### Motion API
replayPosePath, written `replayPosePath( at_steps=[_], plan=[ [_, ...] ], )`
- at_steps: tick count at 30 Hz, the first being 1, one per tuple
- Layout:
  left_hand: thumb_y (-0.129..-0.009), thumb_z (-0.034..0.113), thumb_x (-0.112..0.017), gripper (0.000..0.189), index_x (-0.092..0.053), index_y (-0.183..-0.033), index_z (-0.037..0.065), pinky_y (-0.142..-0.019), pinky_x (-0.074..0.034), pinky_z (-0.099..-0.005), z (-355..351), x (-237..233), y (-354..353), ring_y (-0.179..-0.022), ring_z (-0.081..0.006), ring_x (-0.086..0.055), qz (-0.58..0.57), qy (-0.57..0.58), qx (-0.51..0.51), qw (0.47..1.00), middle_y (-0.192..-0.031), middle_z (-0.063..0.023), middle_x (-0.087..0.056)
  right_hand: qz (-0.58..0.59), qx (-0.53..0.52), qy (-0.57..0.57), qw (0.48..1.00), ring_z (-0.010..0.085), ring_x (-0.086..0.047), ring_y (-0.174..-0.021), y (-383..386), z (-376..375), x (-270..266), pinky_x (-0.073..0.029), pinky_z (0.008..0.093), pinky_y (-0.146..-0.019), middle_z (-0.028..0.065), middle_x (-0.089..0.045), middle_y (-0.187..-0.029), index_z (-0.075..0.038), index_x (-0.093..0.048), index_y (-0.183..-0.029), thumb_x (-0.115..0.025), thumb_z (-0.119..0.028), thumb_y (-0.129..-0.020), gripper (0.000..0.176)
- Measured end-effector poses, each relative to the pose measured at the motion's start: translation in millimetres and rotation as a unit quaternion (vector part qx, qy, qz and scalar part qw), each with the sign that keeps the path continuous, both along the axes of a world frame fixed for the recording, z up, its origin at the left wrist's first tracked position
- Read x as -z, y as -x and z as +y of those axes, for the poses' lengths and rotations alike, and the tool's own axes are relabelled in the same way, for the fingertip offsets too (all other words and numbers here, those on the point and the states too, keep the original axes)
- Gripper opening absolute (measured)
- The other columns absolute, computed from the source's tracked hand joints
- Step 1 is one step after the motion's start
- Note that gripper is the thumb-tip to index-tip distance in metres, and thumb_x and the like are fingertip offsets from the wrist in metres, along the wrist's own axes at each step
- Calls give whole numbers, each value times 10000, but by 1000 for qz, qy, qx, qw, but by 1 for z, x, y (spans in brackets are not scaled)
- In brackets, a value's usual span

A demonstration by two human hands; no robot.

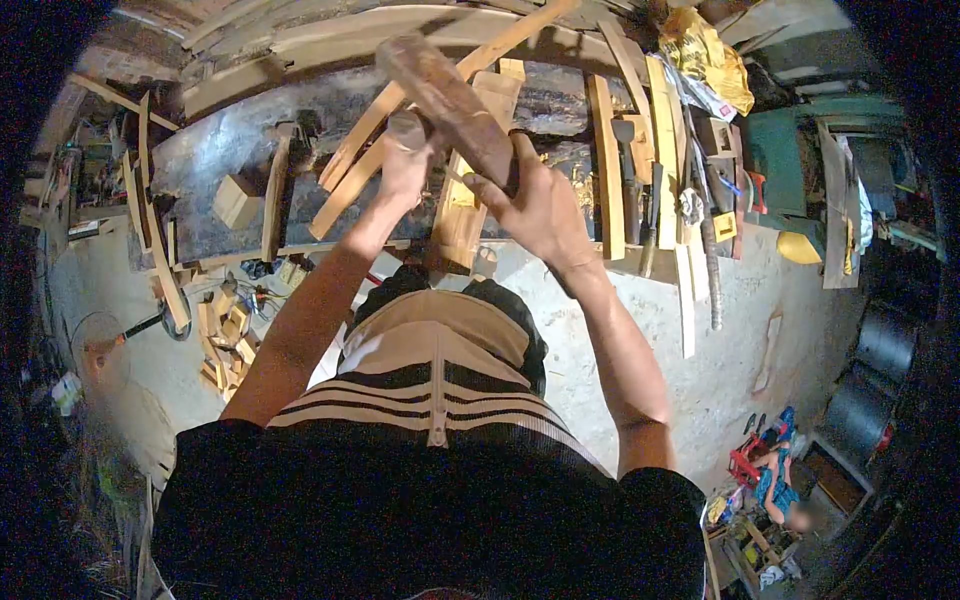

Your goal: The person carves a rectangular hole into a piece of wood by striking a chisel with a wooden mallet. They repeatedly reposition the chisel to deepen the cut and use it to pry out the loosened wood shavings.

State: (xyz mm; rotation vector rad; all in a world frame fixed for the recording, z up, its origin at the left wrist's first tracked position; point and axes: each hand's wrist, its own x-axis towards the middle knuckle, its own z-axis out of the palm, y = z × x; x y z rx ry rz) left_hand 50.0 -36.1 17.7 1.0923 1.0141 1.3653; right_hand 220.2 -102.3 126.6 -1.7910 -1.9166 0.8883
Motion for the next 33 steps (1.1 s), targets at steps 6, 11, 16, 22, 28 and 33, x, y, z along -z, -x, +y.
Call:
replayPosePath(
  at_steps=[6,11,16,22,28,33],
  plan=[
    [-840,87,-755,154,-603,-811,87,-589,-464,-263,25,26,26,-602,-98,-575,-101,92,-128,982,-726,2,-627,75,77,49,993,399,-679,-884,-13,-13,19,-511,441,-750,278,-660,-862,43,-507,-1184,-666,-439,-873,596],
    [-826,112,-774,174,-604,-812,77,-563,-454,-277,44,62,47,-579,-105,-544,-200,125,-208,949,-690,1,-602,94,98,35,990,387,-678,-914,-19,-25,29,-509,438,-780,282,-664,-909,49,-515,-1187,-662,-439,-876,597],
    [-832,113,-769,163,-615,-810,65,-562,-442,-264,30,40,40,-593,-98,-534,-203,165,-279,924,-713,-10,-609,86,121,50,988,359,-687,-924,-21,-30,28,-516,415,-792,287,-669,-938,71,-497,-1236,-675,-452,-863,667],
    [-815,95,-785,190,-598,-833,67,-558,-445,-255,15,6,11,-587,-90,-554,-71,66,-133,986,-763,-2,-628,122,116,44,985,148,-560,-525,-22,-25,30,-454,292,-466,140,-641,-821,89,-449,-1290,-701,-478,-847,763],
    [-837,22,-745,151,-604,-840,76,-580,-458,-236,9,6,-8,-624,-65,-567,-52,1,-110,993,-766,15,-624,105,88,-6,991,130,-562,-583,-24,-18,35,-438,262,-476,142,-637,-865,90,-436,-1304,-713,-465,-847,770],
    [-844,34,-745,202,-558,-768,45,-632,-464,-227,2,4,-17,-674,-46,-535,7,38,-100,994,-743,26,-601,121,96,-45,987,307,-703,-844,-5,-12,-17,-530,384,-715,265,-676,-874,72,-501,-1174,-730,-395,-846,615]
  ],
)
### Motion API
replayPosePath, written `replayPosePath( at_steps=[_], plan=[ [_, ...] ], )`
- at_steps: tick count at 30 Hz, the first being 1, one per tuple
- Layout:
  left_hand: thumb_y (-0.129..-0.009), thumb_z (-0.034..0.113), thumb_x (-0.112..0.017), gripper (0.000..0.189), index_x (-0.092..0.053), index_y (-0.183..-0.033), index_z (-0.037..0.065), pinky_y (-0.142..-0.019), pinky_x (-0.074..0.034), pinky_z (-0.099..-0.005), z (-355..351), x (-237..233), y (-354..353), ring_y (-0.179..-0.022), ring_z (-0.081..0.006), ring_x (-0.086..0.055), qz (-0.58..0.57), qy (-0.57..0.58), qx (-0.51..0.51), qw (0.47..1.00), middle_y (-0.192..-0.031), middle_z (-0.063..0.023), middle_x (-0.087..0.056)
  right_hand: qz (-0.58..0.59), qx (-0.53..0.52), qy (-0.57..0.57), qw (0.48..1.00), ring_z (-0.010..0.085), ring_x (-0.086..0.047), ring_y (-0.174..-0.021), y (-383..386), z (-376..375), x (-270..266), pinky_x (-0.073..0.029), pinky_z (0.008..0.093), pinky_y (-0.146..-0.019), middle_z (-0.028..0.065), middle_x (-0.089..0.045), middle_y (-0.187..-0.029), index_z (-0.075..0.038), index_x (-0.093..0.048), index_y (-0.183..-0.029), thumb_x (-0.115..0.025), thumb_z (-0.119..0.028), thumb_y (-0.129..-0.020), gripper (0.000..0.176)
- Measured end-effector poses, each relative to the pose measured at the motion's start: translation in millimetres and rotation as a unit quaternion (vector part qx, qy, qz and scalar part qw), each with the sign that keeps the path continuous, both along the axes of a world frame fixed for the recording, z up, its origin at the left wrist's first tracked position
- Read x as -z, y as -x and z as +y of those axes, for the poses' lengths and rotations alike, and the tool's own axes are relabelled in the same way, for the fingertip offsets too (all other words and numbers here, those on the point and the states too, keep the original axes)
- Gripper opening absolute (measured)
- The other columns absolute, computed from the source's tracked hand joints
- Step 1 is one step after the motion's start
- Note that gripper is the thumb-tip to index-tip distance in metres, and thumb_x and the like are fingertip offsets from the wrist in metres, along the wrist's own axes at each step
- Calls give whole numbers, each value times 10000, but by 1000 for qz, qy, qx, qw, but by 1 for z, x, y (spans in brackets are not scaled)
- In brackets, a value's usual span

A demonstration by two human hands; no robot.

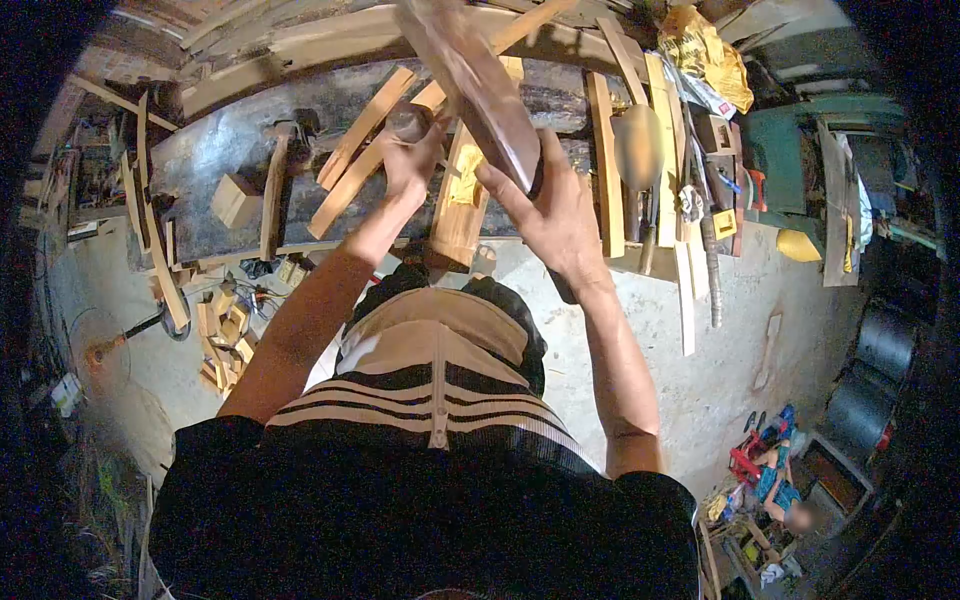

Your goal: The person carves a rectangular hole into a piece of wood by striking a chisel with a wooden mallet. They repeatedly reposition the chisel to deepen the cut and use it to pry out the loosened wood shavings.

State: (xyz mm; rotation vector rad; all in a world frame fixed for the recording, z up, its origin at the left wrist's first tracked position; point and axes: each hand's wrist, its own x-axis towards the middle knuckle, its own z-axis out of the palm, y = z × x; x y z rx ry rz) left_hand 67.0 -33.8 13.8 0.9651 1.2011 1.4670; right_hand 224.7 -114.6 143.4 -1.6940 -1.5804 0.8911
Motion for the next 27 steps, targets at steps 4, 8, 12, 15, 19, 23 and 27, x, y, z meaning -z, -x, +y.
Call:
replayPosePath(
  at_steps=[4,8,12,15,19,23,27],
  plan=[
    [-838,71,-763,239,-545,-742,54,-625,-450,-233,-1,10,-9,-654,-39,-475,-30,-37,21,999,-713,55,-554,-4,-46,-152,987,322,-715,-688,19,11,-32,-547,401,-595,237,-672,-751,50,-485,-1113,-737,-402,-837,587],
    [-839,8,-705,125,-635,-943,14,-765,-509,-244,-10,7,-9,-851,-78,-633,-42,-109,59,991,-910,-10,-703,-224,-165,-84,957,380,-640,-559,9,24,7,-504,410,-520,244,-603,-631,62,-461,-1221,-710,-421,-852,657],
    [-843,51,-732,210,-618,-1009,-6,-775,-510,-256,-9,9,-8,-870,-91,-625,-138,-66,60,986,-936,-18,-690,-172,-135,-51,974,299,-681,-601,15,23,-24,-519,380,-551,209,-645,-658,68,-459,-1253,-710,-381,-866,644],
    [-844,72,-742,251,-615,-1047,-3,-744,-507,-252,-6,24,-10,-846,-95,-628,-66,-79,44,994,-942,-19,-695,-85,-102,-91,987,304,-683,-623,25,19,-23,-521,395,-595,222,-649,-680,55,-482,-1221,-711,-353,-863,588],
    [-828,33,-726,102,-649,-894,49,-648,-481,-228,3,14,-3,-739,-59,-605,-38,-9,-6,999,-804,15,-675,-205,-155,6,966,346,-692,-711,16,27,3,-517,418,-649,268,-647,-787,60,-471,-1257,-721,-349,-843,634],
    [-814,61,-771,175,-599,-805,90,-533,-436,-253,15,24,33,-596,-82,-536,-65,15,-69,995,-709,28,-613,-98,-96,-14,990,452,-667,-790,5,15,23,-514,492,-678,286,-654,-780,9,-481,-1126,-672,-377,-855,510],
    [-813,75,-779,168,-612,-814,89,-535,-428,-249,36,38,54,-587,-92,-532,-195,67,-153,967,-725,14,-618,-29,-37,31,998,346,-681,-806,-11,9,38,-508,412,-731,271,-655,-822,35,-516,-1118,-686,-414,-857,546]
  ],
)
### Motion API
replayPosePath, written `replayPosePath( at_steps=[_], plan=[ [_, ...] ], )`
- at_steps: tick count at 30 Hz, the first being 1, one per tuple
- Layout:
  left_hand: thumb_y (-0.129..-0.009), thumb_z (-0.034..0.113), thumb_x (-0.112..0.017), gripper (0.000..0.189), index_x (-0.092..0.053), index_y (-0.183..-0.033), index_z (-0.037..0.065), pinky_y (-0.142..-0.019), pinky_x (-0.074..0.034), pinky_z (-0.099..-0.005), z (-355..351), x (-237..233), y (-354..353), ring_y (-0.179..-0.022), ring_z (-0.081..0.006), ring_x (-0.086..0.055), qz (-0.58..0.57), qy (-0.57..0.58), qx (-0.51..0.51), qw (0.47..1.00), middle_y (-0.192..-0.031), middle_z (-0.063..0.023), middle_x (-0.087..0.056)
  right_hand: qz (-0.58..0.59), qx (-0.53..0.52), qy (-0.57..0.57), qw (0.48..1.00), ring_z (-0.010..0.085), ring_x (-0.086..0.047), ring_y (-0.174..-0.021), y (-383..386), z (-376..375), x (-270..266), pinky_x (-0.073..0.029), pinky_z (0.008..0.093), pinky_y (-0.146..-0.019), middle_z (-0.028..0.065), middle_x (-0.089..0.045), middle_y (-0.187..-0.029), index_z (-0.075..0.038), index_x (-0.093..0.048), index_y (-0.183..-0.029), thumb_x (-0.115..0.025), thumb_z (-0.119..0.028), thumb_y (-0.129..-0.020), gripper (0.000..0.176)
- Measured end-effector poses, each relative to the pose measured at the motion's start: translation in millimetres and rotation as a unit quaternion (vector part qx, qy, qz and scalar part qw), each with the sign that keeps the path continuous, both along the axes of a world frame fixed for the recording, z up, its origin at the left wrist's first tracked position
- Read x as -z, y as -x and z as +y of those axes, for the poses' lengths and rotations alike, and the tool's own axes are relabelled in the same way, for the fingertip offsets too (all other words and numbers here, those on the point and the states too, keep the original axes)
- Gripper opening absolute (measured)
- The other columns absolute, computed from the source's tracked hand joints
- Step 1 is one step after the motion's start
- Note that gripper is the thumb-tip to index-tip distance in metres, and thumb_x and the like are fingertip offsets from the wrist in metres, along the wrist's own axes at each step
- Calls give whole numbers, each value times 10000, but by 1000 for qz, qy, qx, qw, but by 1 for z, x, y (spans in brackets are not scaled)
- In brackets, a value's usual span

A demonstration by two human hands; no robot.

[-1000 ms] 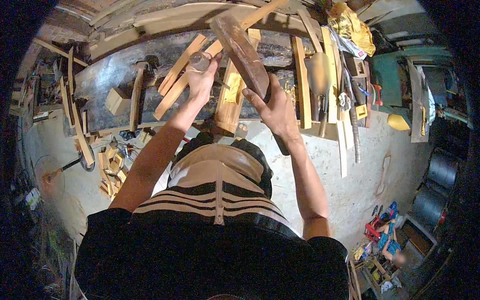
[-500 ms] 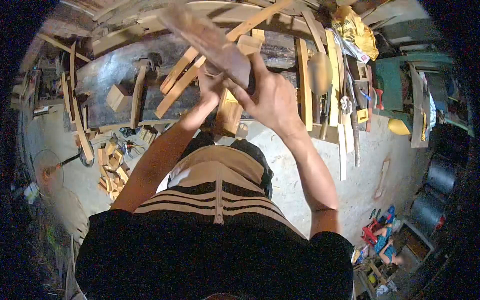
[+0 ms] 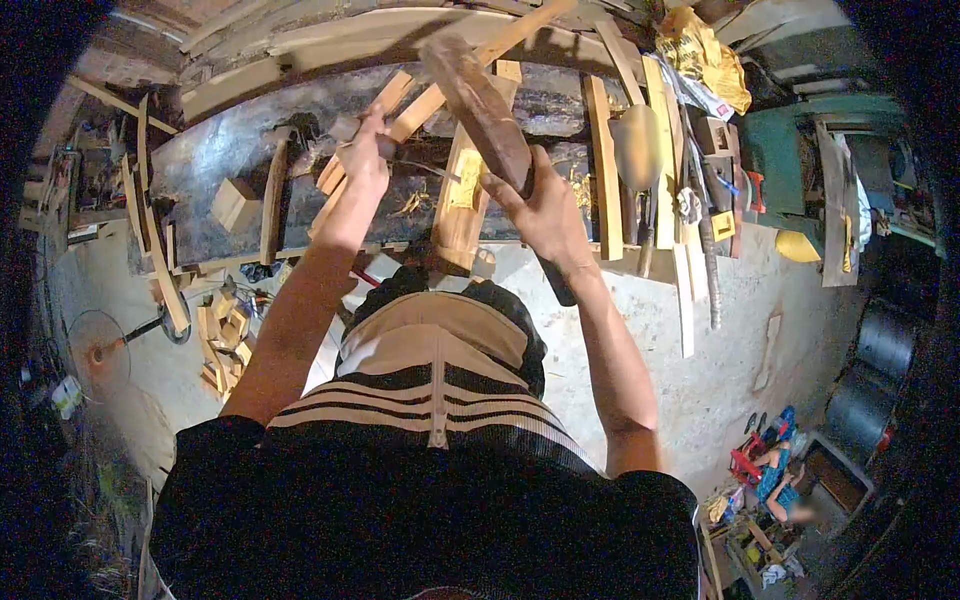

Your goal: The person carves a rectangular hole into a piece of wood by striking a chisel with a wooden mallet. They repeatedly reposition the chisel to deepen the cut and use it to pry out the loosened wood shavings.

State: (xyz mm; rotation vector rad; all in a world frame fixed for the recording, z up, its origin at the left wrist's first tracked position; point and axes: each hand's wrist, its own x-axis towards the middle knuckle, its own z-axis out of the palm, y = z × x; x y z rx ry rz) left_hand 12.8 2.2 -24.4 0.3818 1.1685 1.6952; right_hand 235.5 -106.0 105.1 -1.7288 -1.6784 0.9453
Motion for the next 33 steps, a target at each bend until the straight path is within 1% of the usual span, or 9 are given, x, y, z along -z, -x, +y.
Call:
replayPosePath(
  at_steps=[2,9,11,14,18,20,23,27,33],
  plan=[
    [-812,88,-784,163,-621,-819,88,-540,-431,-254,2,5,2,-589,-92,-532,-42,20,-24,999,-731,6,-623,4,31,67,997,335,-676,-823,-5,-7,2,-507,402,-744,256,-666,-857,48,-519,-1151,-687,-402,-862,560],
    [-819,110,-786,167,-621,-826,80,-548,-437,-244,-18,-31,-28,-585,-92,-535,67,-26,45,996,-742,6,-631,57,55,40,996,299,-676,-873,-12,-21,5,-504,399,-765,236,-665,-913,42,-516,-1234,-705,-395,-854,609],
    [-832,117,-778,182,-603,-786,91,-552,-426,-237,-23,-42,-37,-583,-75,-532,121,-18,84,989,-712,29,-619,37,47,53,997,161,-605,-624,-14,-21,7,-489,303,-547,164,-660,-909,88,-450,-1299,-710,-436,-855,735],
    [-821,111,-788,207,-583,-801,89,-582,-441,-245,-24,-34,-46,-607,-70,-523,148,-91,87,981,-732,37,-584,-16,25,-14,999,129,-550,-535,-16,-21,20,-450,285,-477,138,-647,-852,92,-459,-1281,-705,-436,-858,720],
    [-828,87,-779,206,-577,-785,88,-603,-425,-231,-32,-34,-50,-639,-46,-506,206,-94,83,971,-744,58,-575,-22,46,54,997,130,-556,-563,-5,-19,-2,-444,275,-490,138,-648,-861,88,-469,-1259,-707,-420,-860,689],
    [-832,62,-766,195,-578,-785,86,-604,-409,-224,-33,-32,-52,-644,-37,-496,189,-102,75,974,-744,63,-578,-23,32,73,997,262,-658,-658,2,-15,-17,-508,370,-626,174,-633,-705,49,-506,-1217,-712,-418,-846,631],
    [-837,40,-749,182,-580,-782,81,-575,-403,-225,-38,-43,-53,-632,-39,-499,215,-65,109,968,-739,58,-585,-1,5,-26,1000,263,-678,-667,6,-7,-17,-514,369,-617,189,-651,-722,47,-506,-1205,-713,-413,-849,617],
    [-841,6,-727,170,-584,-761,52,-577,-438,-233,-43,-46,-55,-645,-52,-533,150,-38,123,980,-723,36,-600,16,7,24,1000,280,-701,-691,16,0,-44,-522,380,-614,219,-670,-757,43,-508,-1186,-711,-411,-856,596],
    [-850,18,-728,230,-537,-723,43,-621,-449,-216,-42,-32,-63,-663,-43,-503,182,-110,117,970,-694,45,-556,65,-46,-169,982,286,-717,-723,26,13,-64,-538,357,-620,216,-680,-775,64,-503,-1154,-749,-376,-834,597]
  ],
)
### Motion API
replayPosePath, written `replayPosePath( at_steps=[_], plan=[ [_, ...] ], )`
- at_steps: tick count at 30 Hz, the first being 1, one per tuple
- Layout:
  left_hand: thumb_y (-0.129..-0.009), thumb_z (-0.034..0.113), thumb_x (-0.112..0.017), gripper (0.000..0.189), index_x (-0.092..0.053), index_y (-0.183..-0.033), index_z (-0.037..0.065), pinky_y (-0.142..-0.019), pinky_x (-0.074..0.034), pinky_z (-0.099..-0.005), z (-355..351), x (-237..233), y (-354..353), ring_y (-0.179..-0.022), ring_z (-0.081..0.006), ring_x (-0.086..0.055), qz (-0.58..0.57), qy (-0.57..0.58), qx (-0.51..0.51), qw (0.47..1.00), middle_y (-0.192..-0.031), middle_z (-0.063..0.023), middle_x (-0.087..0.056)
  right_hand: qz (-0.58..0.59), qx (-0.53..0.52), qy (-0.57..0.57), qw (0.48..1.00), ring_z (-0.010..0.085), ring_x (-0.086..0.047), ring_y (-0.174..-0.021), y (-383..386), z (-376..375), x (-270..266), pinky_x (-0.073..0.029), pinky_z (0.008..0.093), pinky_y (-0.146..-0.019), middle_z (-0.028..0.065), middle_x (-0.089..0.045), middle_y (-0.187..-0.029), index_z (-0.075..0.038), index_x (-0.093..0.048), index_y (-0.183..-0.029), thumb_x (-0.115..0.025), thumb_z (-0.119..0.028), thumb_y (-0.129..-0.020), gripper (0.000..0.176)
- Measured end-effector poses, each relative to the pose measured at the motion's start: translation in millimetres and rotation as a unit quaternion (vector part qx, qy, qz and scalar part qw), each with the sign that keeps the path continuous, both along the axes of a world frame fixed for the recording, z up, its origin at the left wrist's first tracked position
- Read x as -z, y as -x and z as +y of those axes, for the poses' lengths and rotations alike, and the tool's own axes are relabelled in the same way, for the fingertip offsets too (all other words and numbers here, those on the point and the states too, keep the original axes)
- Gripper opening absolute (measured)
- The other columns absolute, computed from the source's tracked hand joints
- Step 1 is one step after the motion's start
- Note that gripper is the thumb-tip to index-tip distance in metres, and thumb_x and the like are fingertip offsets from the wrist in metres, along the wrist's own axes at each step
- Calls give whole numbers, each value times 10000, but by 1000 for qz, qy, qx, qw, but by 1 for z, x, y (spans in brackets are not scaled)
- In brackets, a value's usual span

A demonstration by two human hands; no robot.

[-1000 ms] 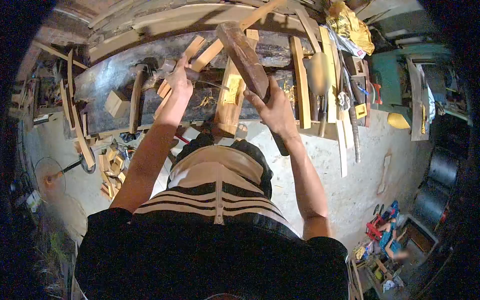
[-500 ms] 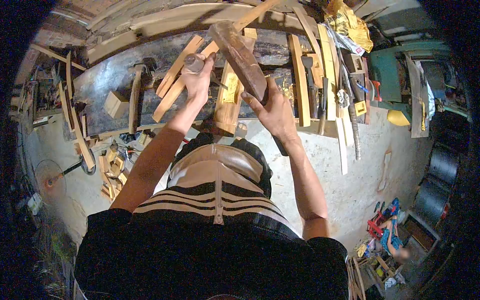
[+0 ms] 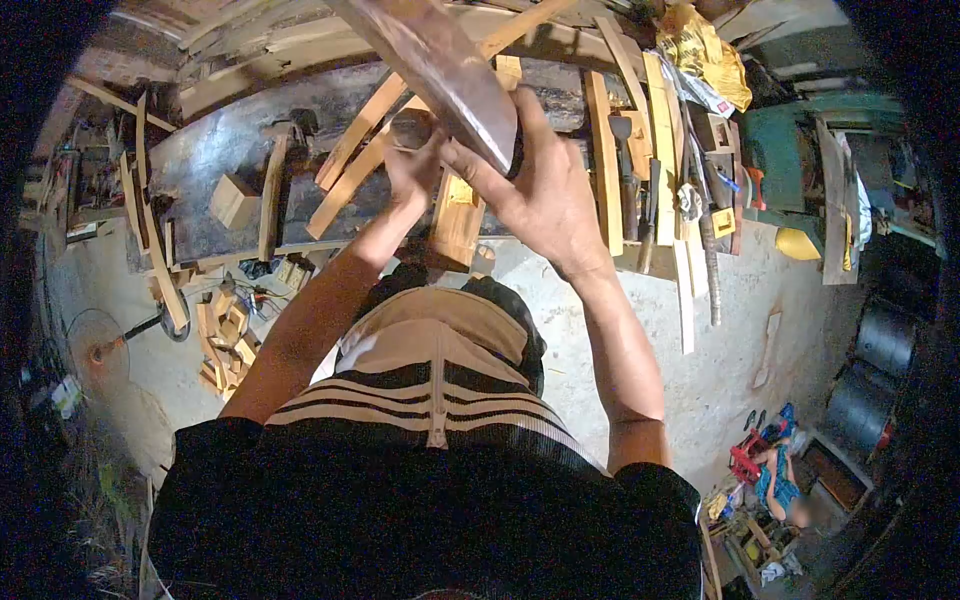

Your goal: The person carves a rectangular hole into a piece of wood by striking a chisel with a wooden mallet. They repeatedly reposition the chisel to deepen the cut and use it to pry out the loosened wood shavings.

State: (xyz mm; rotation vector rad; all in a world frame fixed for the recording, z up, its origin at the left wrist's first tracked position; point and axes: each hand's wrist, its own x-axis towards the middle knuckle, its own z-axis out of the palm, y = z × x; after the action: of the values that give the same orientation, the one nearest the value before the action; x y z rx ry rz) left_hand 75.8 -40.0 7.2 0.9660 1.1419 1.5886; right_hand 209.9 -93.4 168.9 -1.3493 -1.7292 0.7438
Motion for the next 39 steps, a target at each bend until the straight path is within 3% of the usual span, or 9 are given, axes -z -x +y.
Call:
replayPosePath(
  at_steps=[5,8,17,20,27,29,31,35,39],
  plan=[
    [-861,55,-729,199,-547,-780,42,-673,-460,-211,-6,-2,-6,-714,-44,-518,-31,-27,47,998,-752,49,-571,3,-6,-55,998,313,-712,-683,9,-2,-23,-547,395,-597,228,-670,-743,32,-497,-1112,-748,-394,-825,571],
    [-840,14,-716,194,-602,-996,17,-754,-498,-225,-8,11,-4,-844,-56,-598,-135,-36,103,985,-906,8,-674,-291,-63,67,952,409,-663,-637,-5,-4,22,-509,445,-563,260,-614,-654,32,-482,-1238,-715,-385,-845,618],
    [-833,21,-712,239,-618,-1052,-7,-780,-501,-246,-13,2,-5,-865,-95,-629,-163,-55,131,976,-938,-11,-687,-185,-19,122,975,422,-678,-736,7,-15,4,-522,450,-628,284,-636,-745,32,-448,-1228,-706,-326,-856,577],
    [-803,-1,-694,227,-630,-1020,3,-695,-489,-253,4,37,5,-788,-96,-625,-21,-37,74,996,-840,-24,-688,-229,-35,136,963,440,-670,-774,-2,-9,31,-521,452,-683,292,-634,-770,47,-457,-1242,-700,-338,-851,601],
    [-854,42,-703,138,-567,-874,51,-571,-460,-296,32,17,43,-655,-118,-564,-160,136,-213,954,-812,-29,-610,-133,51,123,982,437,-673,-797,-23,-30,69,-527,454,-675,288,-655,-794,17,-496,-1181,-675,-404,-858,560],
    [-868,44,-685,120,-566,-854,39,-520,-461,-309,53,72,73,-601,-137,-563,-185,256,-292,903,-754,-37,-607,-110,61,142,982,419,-679,-794,-30,-37,81,-525,435,-674,278,-655,-791,15,-508,-1172,-680,-415,-857,561],
    [-871,66,-689,133,-563,-838,36,-479,-461,-317,50,72,81,-546,-142,-555,-327,220,-255,883,-685,-25,-594,-128,96,102,982,386,-690,-774,-33,-44,86,-517,432,-662,268,-660,-795,21,-503,-1182,-687,-418,-855,577],
    [-837,153,-762,209,-572,-841,68,-445,-437,-314,26,22,52,-508,-129,-532,-194,224,-273,915,-650,-22,-593,-131,107,201,965,344,-702,-734,-38,-49,72,-516,424,-650,228,-664,-742,30,-503,-1170,-691,-439,-852,597],
    [-825,147,-782,184,-614,-798,78,-411,-376,-239,10,-11,28,-464,-69,-494,-94,83,-46,991,-642,-5,-604,-113,100,259,954,307,-703,-686,-41,-46,67,-524,405,-644,155,-643,-638,31,-500,-1138,-690,-487,-849,622]
  ],
)
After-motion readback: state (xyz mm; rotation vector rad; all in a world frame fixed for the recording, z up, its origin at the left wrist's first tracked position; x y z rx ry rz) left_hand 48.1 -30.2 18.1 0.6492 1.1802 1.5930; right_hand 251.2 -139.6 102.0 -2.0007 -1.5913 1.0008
